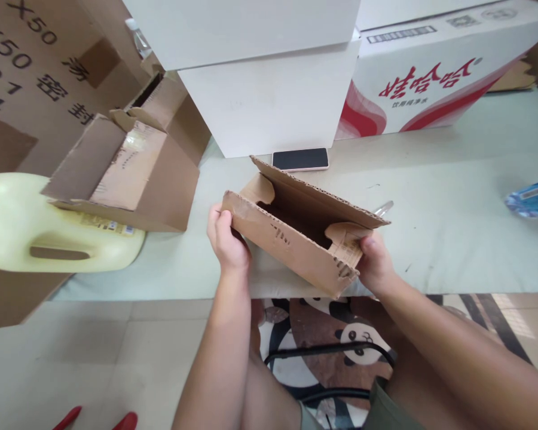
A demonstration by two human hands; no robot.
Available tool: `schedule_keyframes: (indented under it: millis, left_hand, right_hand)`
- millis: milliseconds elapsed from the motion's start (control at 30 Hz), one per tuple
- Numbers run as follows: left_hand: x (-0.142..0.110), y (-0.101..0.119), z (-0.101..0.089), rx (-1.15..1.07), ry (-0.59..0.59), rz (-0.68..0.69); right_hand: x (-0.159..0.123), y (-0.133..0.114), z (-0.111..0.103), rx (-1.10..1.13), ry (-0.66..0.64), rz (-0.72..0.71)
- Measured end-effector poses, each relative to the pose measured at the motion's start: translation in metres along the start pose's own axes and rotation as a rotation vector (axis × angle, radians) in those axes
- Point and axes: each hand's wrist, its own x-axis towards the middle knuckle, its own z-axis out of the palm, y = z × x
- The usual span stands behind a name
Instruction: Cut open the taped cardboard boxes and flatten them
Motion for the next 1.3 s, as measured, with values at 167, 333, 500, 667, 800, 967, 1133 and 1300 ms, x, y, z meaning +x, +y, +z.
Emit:
schedule_keyframes:
  millis: [167,333,500,667,800,967,1133,1300]
  left_hand:
    - [-0.0004,0.0008,0.0015,0.004,0.004,0.016]
    - [-0.0007,0.0002,0.0003,0.004,0.001,0.012]
    - [-0.0009,0.0018,0.0006,-0.007,0.008,-0.011]
    - [-0.0004,0.0007,0.0004,0.005,0.011,-0.007]
    - [-0.0007,-0.0012,-0.0009,0.021,-0.003,0.009]
    - [-0.0008,-0.0014,-0.0012,0.012,-0.009,0.015]
    - [-0.0007,-0.0008,-0.0009,0.016,-0.014,0.025]
    - [-0.0010,-0.0005,-0.0005,0.001,-0.010,0.033]
  right_hand:
    - [-0.0007,-0.0007,0.0002,0.011,0.004,0.017]
    - [-0.0002,-0.0019,0.0003,-0.001,-0.010,0.016]
    - [0.0007,-0.0031,0.0014,0.004,-0.013,-0.015]
    - [0.0009,-0.0025,0.0012,0.001,0.004,-0.017]
    - [0.0005,-0.0022,0.0007,-0.021,0.012,-0.014]
    - [0.0002,-0.0028,0.0003,-0.009,0.005,-0.017]
    - [-0.0001,-0.0020,-0.0002,-0.033,0.009,-0.007]
    - [0.0000,-0.0025,0.0002,-0.010,-0.001,-0.015]
